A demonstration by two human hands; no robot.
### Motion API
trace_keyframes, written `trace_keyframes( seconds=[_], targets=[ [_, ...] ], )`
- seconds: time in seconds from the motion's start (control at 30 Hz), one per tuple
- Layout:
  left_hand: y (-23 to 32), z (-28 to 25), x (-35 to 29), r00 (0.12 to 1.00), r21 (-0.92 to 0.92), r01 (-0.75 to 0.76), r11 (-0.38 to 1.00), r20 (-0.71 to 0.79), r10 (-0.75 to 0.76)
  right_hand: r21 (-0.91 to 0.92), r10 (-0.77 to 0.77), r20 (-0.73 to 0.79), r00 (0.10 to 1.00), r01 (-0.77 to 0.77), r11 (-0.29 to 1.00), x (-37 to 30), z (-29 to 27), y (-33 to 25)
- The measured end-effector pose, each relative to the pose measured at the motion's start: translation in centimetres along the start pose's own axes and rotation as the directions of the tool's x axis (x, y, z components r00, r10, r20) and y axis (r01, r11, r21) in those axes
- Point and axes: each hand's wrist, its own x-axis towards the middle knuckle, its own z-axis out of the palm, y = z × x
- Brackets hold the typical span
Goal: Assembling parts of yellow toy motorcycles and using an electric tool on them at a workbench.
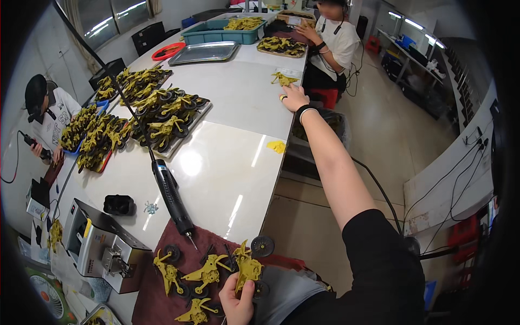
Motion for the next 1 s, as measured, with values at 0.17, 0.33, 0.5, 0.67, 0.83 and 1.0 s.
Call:
trace_keyframes(
  seconds=[0.17, 0.33, 0.5, 0.67, 0.83, 1.0],
  targets=[
    [-0.4, 0.2, -0.4, 0.999, -0.044, 0.045, 0.998, 0.006, -0.045, -0.006, 0.005, 0.0, 1.0, -0.005, 1.0, 0.9, -0.6, 0.0],
    [-1.3, 0.3, -0.4, 0.999, -0.065, 0.044, 0.997, -0.014, -0.045, -0.011, 0.081, -0.048, 0.996, -0.082, 0.997, 2.4, 0.2, 1.1],
    [-0.7, 0.4, -0.3, 0.998, -0.04, 0.056, 0.998, -0.015, -0.056, 0.202, 0.041, -0.17, 0.985, -0.006, 0.979, 2.7, 2.3, 1.6],
    [-0.5, 0.2, -0.1, 0.998, -0.059, 0.064, 0.996, -0.023, -0.066, 0.43, -0.143, -0.526, 0.838, 0.407, 0.806, -4.4, 4.4, 1.4],
    [0.0, 0.5, -0.1, 0.995, -0.039, 0.086, 0.996, 0.047, -0.085, 0.731, -0.133, -0.477, 0.869, 0.476, 0.49, -17.9, 2.2, 1.0],
    [0.2, 0.3, -0.4, 0.995, -0.003, 0.095, 0.996, 0.03, -0.094, 0.959, -0.433, -0.149, 0.889, 0.237, 0.156, -30.0, -3.6, -3.4]
  ],
)
